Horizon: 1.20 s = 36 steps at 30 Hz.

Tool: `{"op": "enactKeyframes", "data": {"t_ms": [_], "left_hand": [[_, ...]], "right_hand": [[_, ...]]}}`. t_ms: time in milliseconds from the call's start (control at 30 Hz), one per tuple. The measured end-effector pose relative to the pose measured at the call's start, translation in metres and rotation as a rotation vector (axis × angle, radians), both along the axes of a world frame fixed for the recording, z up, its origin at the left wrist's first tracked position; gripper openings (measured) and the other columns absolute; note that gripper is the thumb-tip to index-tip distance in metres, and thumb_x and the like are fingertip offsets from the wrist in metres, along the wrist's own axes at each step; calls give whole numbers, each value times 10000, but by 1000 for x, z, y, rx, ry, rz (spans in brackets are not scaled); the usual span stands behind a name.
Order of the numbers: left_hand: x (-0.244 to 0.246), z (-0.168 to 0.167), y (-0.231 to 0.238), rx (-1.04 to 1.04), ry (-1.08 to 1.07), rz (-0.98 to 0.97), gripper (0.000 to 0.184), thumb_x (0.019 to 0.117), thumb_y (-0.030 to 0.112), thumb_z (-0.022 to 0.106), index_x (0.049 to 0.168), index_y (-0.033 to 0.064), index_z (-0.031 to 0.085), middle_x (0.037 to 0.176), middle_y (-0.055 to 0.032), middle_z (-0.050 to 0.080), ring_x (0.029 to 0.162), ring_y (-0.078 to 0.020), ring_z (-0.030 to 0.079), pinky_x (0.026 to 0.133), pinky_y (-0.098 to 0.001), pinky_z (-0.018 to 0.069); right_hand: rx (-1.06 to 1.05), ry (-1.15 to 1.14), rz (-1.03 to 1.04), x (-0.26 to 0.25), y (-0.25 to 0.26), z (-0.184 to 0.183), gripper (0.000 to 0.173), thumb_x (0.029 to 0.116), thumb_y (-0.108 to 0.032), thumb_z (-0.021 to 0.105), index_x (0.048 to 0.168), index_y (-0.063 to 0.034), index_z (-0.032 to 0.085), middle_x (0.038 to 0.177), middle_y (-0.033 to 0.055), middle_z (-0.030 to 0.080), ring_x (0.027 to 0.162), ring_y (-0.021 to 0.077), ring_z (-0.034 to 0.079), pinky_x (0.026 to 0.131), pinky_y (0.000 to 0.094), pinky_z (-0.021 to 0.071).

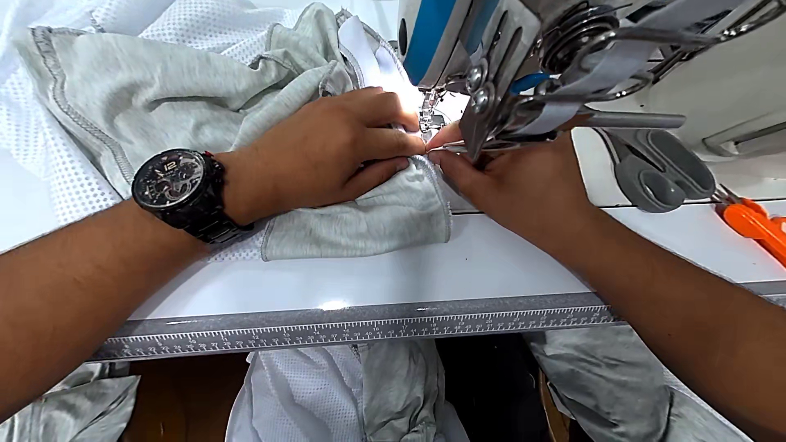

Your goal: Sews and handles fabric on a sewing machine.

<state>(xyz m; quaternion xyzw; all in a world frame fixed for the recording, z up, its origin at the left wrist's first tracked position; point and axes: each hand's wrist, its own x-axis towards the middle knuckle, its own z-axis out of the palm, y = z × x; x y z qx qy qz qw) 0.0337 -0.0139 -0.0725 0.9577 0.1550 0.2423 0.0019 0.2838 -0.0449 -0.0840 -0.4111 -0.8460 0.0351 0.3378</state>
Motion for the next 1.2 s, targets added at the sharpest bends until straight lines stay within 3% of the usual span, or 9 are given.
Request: {"op": "enactKeyframes", "data": {"t_ms": [233, 333, 400, 600, 700, 800, 867, 967, 1200], "left_hand": [[0, -1, 6, -9, -5, 6, 290, 1039, 193, 518, 1149, 46, 742, 1119, -145, 683, 1081, -257, 635, 918, -363, 499], [-2, -1, -2, -37, -19, -25, 292, 1029, 189, 518, 1134, 50, 753, 1122, -150, 696, 1063, -259, 646, 904, -371, 506], [-5, -2, -9, -57, -12, -38, 319, 1041, 200, 498, 1180, 64, 752, 1154, -146, 695, 1083, -260, 642, 925, -368, 510], [-4, -4, -13, -58, -7, -4, 322, 1053, 212, 496, 1218, 97, 748, 1159, -127, 695, 1095, -247, 636, 929, -349, 504], [-4, -6, -13, -66, -2, 12, 327, 1060, 221, 489, 1228, 102, 744, 1171, -130, 690, 1114, -260, 632, 934, -359, 506], [-3, -6, -12, -56, 8, 10, 338, 1066, 226, 476, 1236, 103, 741, 1164, -137, 682, 1110, -270, 629, 931, -367, 512], [-3, -7, -11, -51, 8, 10, 342, 1066, 229, 474, 1226, 97, 745, 1146, -139, 682, 1090, -273, 630, 918, -371, 513], [-3, -7, -10, -49, -4, 3, 336, 1064, 229, 477, 1189, 87, 754, 1106, -138, 683, 1045, -268, 635, 885, -368, 517], [-2, -6, -2, -66, -27, -3, 299, 1054, 227, 512, 1131, 94, 768, 1101, -125, 692, 1071, -251, 644, 904, -365, 521]], "right_hand": [[32, 15, 14, 0, 4, 0, 166, 978, -251, 653, 1025, -170, 790, 796, 3, 727, 674, 93, 625, 641, 337, 464], [21, 18, 72, 2, -3, 2, 163, 958, -210, 645, 972, -116, 777, 656, -27, 592, 582, 68, 479, 579, 281, 382], [52, -22, 63, 6, -10, 6, 173, 965, -203, 642, 888, -104, 760, 616, -17, 571, 540, 78, 447, 544, 281, 345], [58, -65, -23, 10, -9, 6, 248, 993, -307, 645, 1115, -144, 788, 693, 0, 652, 575, 109, 499, 595, 339, 403], [28, -73, -31, 7, -7, 5, 224, 1005, -280, 623, 1007, -113, 772, 695, 38, 651, 588, 140, 532, 605, 371, 411], [-116, 24, 6, 6, -6, 5, 194, 997, -251, 620, 947, -117, 749, 690, -63, 606, 585, -27, 485, 553, 187, 404], [-204, 80, 37, 6, -9, 6, 192, 993, -246, 635, 898, -104, 724, 660, -103, 557, 571, -86, 450, 532, 119, 373], [-292, 101, 38, 8, -5, 5, 184, 1001, -280, 639, 955, -127, 730, 688, -109, 593, 569, -83, 500, 519, 115, 422], [-345, 99, 30, 9, 1, 7, 174, 994, -305, 659, 952, -157, 740, 665, -127, 601, 530, -90, 489, 486, 112, 400]]}}
